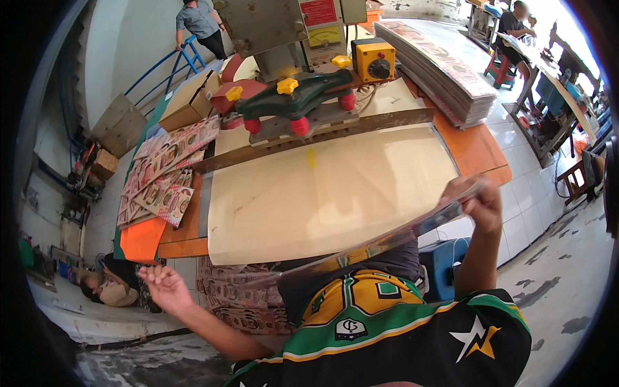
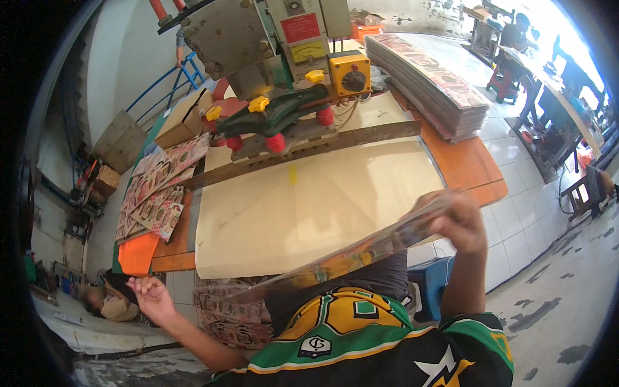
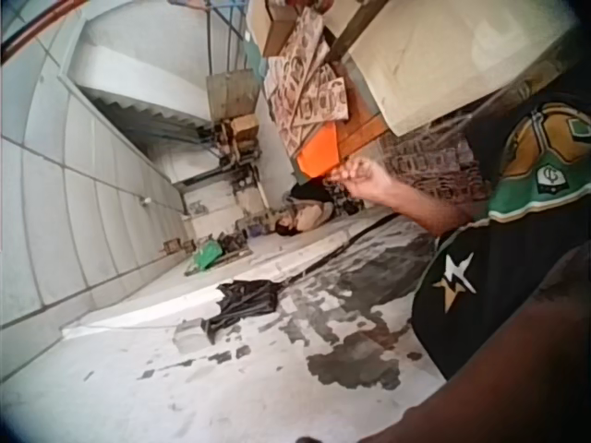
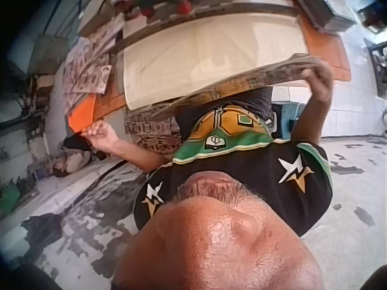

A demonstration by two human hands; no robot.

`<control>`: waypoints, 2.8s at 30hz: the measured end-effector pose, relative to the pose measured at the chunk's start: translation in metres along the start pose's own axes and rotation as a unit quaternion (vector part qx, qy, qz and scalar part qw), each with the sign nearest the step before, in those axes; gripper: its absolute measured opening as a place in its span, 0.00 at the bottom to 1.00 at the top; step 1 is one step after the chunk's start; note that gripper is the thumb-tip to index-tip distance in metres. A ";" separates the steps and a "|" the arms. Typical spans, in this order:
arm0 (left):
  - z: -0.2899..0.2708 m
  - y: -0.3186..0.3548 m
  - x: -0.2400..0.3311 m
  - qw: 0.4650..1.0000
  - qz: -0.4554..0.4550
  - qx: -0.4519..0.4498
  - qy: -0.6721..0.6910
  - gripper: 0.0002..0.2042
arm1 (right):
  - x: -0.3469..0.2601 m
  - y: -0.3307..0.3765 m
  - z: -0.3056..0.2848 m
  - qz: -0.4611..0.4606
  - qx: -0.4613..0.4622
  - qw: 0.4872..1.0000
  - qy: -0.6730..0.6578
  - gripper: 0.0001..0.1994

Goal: The person inserts printed packaging sheets into transparent plastic sleeves, aligns them by hand, and positions them under a heat-sealing machine.

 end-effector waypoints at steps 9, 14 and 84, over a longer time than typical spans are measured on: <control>-0.264 -0.079 0.267 0.933 0.190 0.290 -0.097 0.16 | -0.008 0.094 -0.261 -0.072 0.383 0.921 -0.008 0.16; -0.274 -0.084 0.226 0.880 0.191 0.404 -0.163 0.18 | -0.011 0.111 -0.282 -0.020 0.222 0.975 -0.012 0.19; 0.077 0.027 -0.137 0.875 0.082 -0.081 -0.471 0.14 | 0.000 0.053 -0.135 0.027 0.202 0.978 -0.040 0.26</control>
Point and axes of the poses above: each hand's wrist, its own y-axis away from the middle knuckle, its own z-axis out of the palm, x = y × z, the point moved 2 cm from there along -y, towards the middle knuckle, and after that the axes turned 5 degrees about -y, right-handed, at the moved point
